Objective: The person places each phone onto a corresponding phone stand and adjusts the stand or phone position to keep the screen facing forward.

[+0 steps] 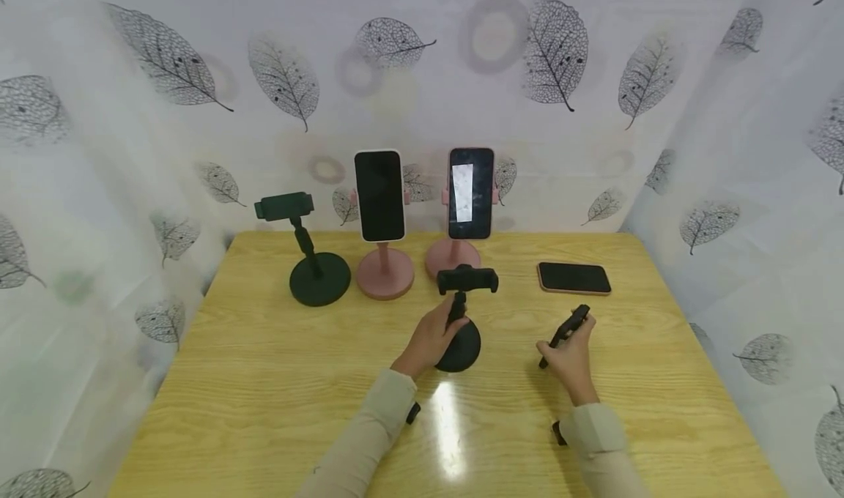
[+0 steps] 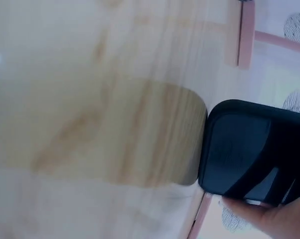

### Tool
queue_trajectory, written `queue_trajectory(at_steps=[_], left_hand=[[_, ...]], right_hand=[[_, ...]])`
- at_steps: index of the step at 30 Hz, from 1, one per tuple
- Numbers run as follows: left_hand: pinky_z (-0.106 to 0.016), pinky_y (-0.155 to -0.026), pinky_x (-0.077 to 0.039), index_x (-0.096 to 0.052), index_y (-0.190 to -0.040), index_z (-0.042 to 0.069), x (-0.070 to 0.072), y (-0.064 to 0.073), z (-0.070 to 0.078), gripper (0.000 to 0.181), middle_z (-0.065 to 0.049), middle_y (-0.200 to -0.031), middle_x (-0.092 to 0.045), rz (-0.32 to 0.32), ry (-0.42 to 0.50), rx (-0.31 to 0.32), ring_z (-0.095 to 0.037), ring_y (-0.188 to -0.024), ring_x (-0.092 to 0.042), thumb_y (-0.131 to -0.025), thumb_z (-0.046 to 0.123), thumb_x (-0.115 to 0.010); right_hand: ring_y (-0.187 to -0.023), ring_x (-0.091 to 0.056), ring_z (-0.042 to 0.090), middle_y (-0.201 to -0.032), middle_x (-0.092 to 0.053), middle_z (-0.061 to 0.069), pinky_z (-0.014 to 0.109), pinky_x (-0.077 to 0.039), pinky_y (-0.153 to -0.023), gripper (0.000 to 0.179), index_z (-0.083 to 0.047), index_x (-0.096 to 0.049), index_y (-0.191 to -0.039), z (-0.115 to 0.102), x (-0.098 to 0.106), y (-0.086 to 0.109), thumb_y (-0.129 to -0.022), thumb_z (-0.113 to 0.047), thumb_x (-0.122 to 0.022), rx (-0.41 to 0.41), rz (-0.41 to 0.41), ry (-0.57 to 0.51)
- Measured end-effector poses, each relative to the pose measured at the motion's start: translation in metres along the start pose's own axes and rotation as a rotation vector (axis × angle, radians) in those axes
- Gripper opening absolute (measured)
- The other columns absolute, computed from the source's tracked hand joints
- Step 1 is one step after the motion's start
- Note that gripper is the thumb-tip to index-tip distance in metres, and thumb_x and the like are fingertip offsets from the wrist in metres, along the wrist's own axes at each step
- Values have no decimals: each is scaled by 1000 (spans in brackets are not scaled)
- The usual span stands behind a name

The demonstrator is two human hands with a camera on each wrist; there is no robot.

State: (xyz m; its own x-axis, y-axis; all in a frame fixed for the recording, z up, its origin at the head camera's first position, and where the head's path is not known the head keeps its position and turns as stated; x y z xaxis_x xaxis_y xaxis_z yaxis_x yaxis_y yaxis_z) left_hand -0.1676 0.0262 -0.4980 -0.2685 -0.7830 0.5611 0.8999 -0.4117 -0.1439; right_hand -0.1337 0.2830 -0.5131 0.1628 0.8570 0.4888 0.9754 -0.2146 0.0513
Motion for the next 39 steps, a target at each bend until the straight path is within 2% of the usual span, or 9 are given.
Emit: queue_trajectory(at_steps=[4,8,12,18,21,25,31,35,39], left_hand=[[-42,-99,-45,-47,-124,9,0,0,0,32,-9,-118,-62,-7,0,4,-24,-116,-58,-98,28,-48],[-42,-100,-45,-46,-126,10,0,0,0,34,-9,-120,-61,-9,-4,11,-24,-117,-57,-98,29,-47],[-42,-102,-44,-44,-129,11,0,0,0,36,-9,-122,-60,-15,-9,20,-24,-120,-56,-98,28,-48],[-41,-101,-44,-45,-127,11,0,0,2,34,-9,-121,-61,-11,-15,13,-24,-119,-56,-98,29,-47],[-41,-101,-45,-46,-126,11,1,0,2,33,-9,-120,-61,-6,-15,11,-24,-118,-57,-98,29,-48],[-41,-100,-45,-46,-126,9,1,-1,2,34,-9,-120,-61,-9,-11,8,-24,-117,-57,-98,27,-49],[-42,-100,-45,-47,-125,7,2,-1,3,33,-10,-119,-61,-16,-9,15,-25,-117,-57,-97,25,-49],[-42,-99,-46,-47,-123,7,2,-1,3,33,-9,-116,-62,-20,-14,10,-24,-114,-58,-98,28,-47],[-41,-98,-47,-48,-121,9,3,-1,2,31,-9,-114,-62,-8,-23,0,-23,-113,-59,-97,28,-48]], right_hand=[[-106,-48,36,-121,-38,24,42,-49,-77,73,-1,-15,-135,2,5,-1,-85,-8,-67,44,-38,50],[-115,-45,43,-122,-38,25,56,-45,-89,82,1,-12,-137,2,9,-2,-83,-14,-72,86,-143,99],[-121,-40,51,-118,-35,29,64,-36,-97,88,1,-9,-137,4,15,-2,-79,-5,-74,151,-220,85],[-107,-40,29,-105,-32,15,22,-38,-90,94,0,-6,-135,10,26,0,-73,3,-76,270,-329,44],[-106,-42,29,-105,-34,17,28,-42,-91,94,0,-8,-135,9,29,0,-72,0,-78,297,-365,81],[-115,-47,46,-120,-42,28,61,-42,-92,93,-2,-18,-138,8,30,2,-71,-14,-82,232,-343,229],[-111,-53,47,-130,-47,32,57,-47,-86,101,6,-28,-139,4,20,8,-69,-44,-80,182,-298,547],[-106,-57,44,-125,-52,32,55,-49,-82,99,7,-31,-137,-12,15,14,-70,-47,-79,189,-252,558],[-105,-58,41,-120,-57,26,55,-49,-82,96,2,-34,-138,-51,17,20,-69,-46,-80,241,-163,481]])
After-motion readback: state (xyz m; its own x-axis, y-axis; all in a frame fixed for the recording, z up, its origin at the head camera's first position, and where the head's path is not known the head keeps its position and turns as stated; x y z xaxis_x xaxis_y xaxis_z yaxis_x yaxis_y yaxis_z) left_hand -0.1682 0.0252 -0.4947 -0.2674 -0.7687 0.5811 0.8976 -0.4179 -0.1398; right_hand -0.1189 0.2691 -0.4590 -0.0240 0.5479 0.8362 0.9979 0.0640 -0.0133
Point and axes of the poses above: each hand's wrist, its own y-axis away from the middle knuckle, its own x-axis out of the back of the hand, z = x × y, the point moved 3 cm from there along -y, towards the middle knuckle
